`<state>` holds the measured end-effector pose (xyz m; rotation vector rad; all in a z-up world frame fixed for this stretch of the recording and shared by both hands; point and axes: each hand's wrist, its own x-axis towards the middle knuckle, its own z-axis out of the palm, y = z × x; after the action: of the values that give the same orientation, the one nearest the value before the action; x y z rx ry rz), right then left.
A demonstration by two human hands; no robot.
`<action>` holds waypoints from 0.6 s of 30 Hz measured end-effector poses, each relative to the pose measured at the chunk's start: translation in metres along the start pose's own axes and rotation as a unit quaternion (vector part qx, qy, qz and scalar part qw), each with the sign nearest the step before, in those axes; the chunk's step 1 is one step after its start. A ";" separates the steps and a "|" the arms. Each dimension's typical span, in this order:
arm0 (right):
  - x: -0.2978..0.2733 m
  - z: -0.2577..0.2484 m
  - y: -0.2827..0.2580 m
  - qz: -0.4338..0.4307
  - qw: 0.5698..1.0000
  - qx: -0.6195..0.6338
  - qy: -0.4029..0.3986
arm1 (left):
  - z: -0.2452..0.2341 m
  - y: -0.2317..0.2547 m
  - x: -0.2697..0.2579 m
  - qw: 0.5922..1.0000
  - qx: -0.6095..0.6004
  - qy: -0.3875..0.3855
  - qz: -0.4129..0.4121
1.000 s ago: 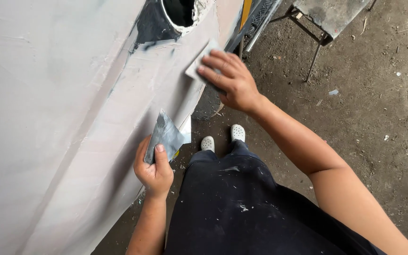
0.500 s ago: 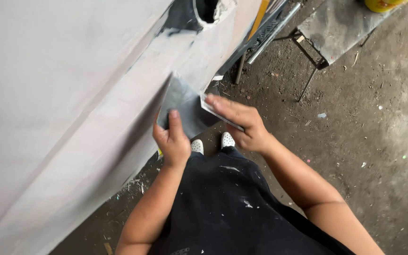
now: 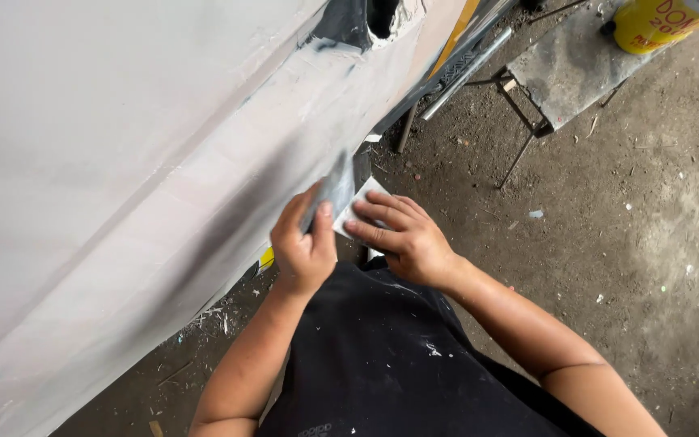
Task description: The person applies body filler to the wheel arch and side panel of a car using two metal scrapers. They repeatedly scoop filler from a can and spread it onto the vehicle's surface, smoothing the area.
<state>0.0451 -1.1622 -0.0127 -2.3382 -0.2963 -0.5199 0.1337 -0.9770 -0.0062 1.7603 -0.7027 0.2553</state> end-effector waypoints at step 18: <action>0.049 0.042 0.109 -0.003 0.985 -0.146 0.095 | -0.057 0.015 -0.031 0.986 0.019 0.159 -0.052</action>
<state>0.1386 -1.2085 -0.0844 -2.5445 -0.1439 -0.8310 0.1106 -0.9157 0.0076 1.7353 -0.3762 0.4694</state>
